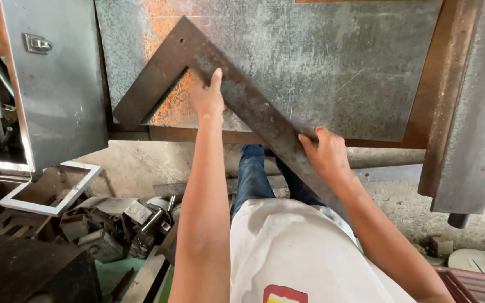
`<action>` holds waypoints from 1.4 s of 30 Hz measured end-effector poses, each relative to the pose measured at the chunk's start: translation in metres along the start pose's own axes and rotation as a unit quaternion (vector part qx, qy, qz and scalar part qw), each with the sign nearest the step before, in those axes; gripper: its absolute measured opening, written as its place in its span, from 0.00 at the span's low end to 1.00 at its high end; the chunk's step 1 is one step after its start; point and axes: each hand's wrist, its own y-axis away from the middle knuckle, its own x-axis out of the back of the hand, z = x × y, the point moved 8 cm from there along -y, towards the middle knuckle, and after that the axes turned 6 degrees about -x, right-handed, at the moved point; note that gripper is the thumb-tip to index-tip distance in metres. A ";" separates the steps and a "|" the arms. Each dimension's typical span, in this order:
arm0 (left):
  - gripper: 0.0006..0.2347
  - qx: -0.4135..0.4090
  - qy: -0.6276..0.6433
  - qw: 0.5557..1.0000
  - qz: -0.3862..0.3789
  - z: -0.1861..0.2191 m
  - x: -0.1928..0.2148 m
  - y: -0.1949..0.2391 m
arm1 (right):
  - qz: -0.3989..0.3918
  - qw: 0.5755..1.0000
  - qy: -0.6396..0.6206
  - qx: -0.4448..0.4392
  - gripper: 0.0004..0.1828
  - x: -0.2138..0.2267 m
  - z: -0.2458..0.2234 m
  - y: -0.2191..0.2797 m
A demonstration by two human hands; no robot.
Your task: Using a carpenter's square and a scriber to measure and mark lines on sheet metal.
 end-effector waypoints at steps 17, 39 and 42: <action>0.24 -0.085 -0.425 0.893 -0.126 0.060 0.016 -0.001 | 0.166 0.986 0.031 -0.001 0.10 0.034 0.013 0.072; 0.24 -0.342 -0.448 0.815 -0.138 0.038 -0.007 0.022 | 0.031 0.995 0.009 -0.091 0.23 -0.011 0.027 0.051; 0.25 -0.332 -0.465 0.808 -0.145 0.041 -0.008 0.024 | 0.054 0.993 -0.037 -0.097 0.22 -0.013 0.040 0.044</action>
